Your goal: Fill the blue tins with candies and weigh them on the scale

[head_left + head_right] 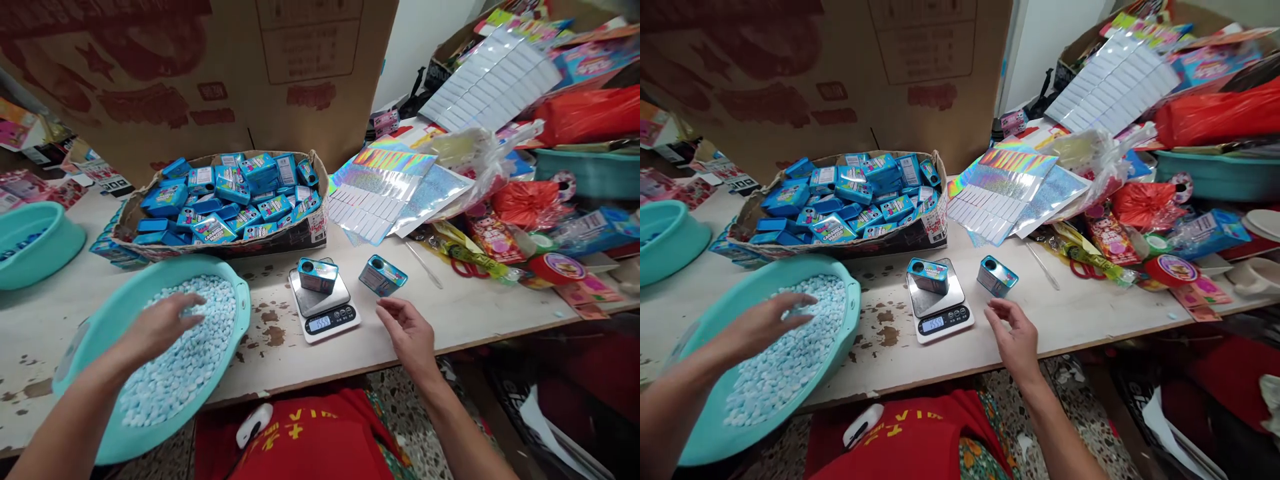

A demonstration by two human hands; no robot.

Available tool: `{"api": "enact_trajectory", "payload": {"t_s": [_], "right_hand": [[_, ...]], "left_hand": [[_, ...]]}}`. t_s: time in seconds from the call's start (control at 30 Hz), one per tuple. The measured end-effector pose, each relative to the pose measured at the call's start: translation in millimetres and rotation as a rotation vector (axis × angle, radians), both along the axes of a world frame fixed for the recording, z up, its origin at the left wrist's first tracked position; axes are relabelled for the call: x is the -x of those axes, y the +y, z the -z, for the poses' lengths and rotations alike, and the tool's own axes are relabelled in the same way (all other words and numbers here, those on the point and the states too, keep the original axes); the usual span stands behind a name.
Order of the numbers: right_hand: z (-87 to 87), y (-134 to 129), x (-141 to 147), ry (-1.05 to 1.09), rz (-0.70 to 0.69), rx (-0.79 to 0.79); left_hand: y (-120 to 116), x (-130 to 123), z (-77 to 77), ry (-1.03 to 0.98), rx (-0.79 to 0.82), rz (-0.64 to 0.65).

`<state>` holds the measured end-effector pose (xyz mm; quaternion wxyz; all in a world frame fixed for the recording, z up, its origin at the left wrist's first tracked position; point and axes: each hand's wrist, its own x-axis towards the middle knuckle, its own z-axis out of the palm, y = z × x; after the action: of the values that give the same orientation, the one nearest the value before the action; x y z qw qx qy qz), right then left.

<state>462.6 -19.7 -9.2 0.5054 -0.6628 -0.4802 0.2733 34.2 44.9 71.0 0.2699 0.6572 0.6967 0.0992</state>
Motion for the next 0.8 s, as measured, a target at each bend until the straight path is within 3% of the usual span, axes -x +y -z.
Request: {"api": "enact_trajectory", "payload": {"t_s": [0.07, 0.17, 0.27, 0.33, 0.43, 0.53, 0.63, 0.73, 0.8], "right_hand": [[0.9, 0.1, -6.9, -0.115, 0.208, -0.112], [2.5, 16.4, -12.8, -0.212, 0.377, -0.268], [1.7, 42.3, -13.6, -0.242, 0.304, -0.239], [-3.6, 55.4, -10.8, -0.218, 0.221, -0.065], [-18.3, 66.2, -0.2, -0.223, 0.195, 0.099], [-29.9, 73.8, 20.9, -0.222, 0.166, 0.049], [-29.5, 78.7, 50.8, -0.195, -0.013, 0.06], [-19.3, 81.2, 75.2, -0.175, -0.21, 0.074], [-11.7, 83.0, 82.0, -0.158, -0.256, 0.058]], "left_hand": [[6.1, -5.1, 3.9, 0.139, -0.053, 0.076], [24.5, -57.3, 6.1, -0.007, -0.278, 0.188], [42.2, -137.5, 9.0, -0.144, -0.488, 0.477], [50.4, -178.2, 11.2, -0.106, -0.418, 0.613], [56.2, -188.9, 10.4, -0.091, -0.296, 0.607], [47.3, -139.9, -7.3, -0.216, -0.404, 0.357], [26.7, -56.5, -41.8, -0.318, -0.528, -0.035], [6.0, 43.4, -60.5, -0.097, -0.59, -0.46], [-5.5, 108.9, -48.4, 0.146, -0.539, -0.633]]}}
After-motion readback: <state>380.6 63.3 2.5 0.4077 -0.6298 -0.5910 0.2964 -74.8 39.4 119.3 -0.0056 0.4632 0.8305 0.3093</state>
